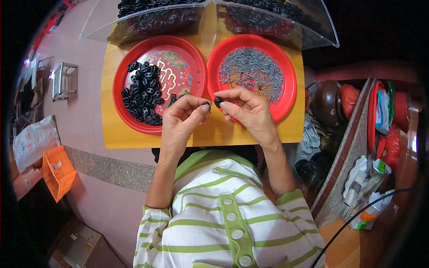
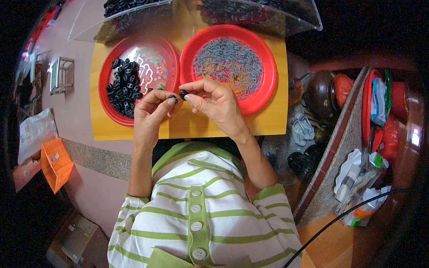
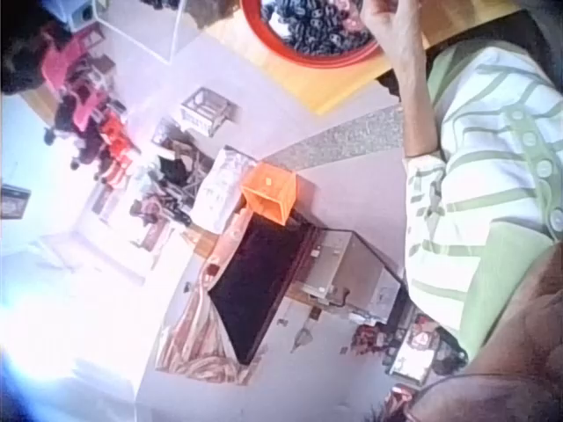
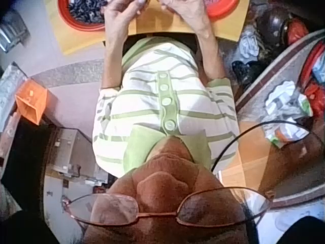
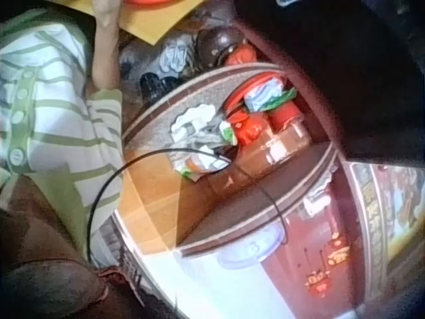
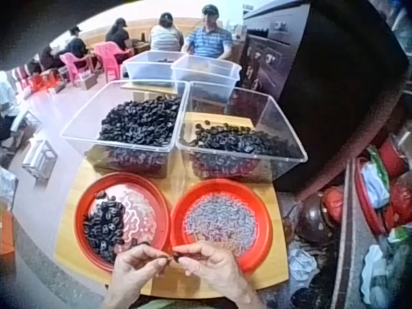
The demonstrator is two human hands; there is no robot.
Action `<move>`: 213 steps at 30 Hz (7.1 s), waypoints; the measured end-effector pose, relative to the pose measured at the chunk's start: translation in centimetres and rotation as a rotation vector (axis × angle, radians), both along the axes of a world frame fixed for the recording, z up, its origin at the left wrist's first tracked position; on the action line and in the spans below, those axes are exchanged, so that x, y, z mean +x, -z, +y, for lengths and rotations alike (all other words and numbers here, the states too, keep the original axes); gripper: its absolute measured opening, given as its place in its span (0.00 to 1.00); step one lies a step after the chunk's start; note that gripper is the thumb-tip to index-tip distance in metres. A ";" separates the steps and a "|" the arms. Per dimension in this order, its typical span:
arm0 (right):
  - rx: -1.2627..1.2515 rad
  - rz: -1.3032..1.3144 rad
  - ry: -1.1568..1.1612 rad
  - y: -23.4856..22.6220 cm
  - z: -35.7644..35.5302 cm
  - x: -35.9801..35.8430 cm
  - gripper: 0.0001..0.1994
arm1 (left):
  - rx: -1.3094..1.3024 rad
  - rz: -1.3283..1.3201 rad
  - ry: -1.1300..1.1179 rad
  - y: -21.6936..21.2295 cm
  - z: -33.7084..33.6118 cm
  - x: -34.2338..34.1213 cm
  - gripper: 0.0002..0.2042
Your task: The person assembles plastic cord locks by picking up components from trays and pressing the pieces together by hand.
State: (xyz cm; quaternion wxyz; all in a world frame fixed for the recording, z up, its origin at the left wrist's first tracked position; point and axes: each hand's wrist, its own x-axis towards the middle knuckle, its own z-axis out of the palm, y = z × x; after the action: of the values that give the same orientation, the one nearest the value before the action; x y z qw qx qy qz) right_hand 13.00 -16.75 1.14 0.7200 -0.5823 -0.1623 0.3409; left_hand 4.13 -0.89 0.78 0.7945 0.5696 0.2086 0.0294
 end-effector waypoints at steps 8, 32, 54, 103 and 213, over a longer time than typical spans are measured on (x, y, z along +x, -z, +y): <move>-0.060 -0.150 -0.020 0.0 0.1 0.2 0.11 | 0.026 -0.010 0.011 0.1 0.1 0.0 0.05; 0.044 -0.149 0.121 0.8 1.5 -1.1 0.08 | -0.095 -0.054 -0.038 0.4 -0.4 0.3 0.08; -0.178 -0.718 0.255 -0.8 1.6 -0.8 0.13 | -0.415 -0.188 -0.243 -0.3 -3.1 0.7 0.08; -0.518 -1.101 0.023 1.9 0.8 4.9 0.04 | 1.193 -0.106 -0.077 1.2 4.4 -0.3 0.08; -0.046 -0.153 0.009 -0.8 0.8 -2.8 0.05 | 0.656 -0.246 -0.062 0.7 -1.2 -2.3 0.13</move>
State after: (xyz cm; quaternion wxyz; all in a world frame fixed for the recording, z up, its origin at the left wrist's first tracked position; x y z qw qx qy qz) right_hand 10.22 -15.96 1.99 0.6934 -0.6237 -0.2063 0.2958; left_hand 1.85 -2.10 0.05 0.5871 0.7801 0.1078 0.1872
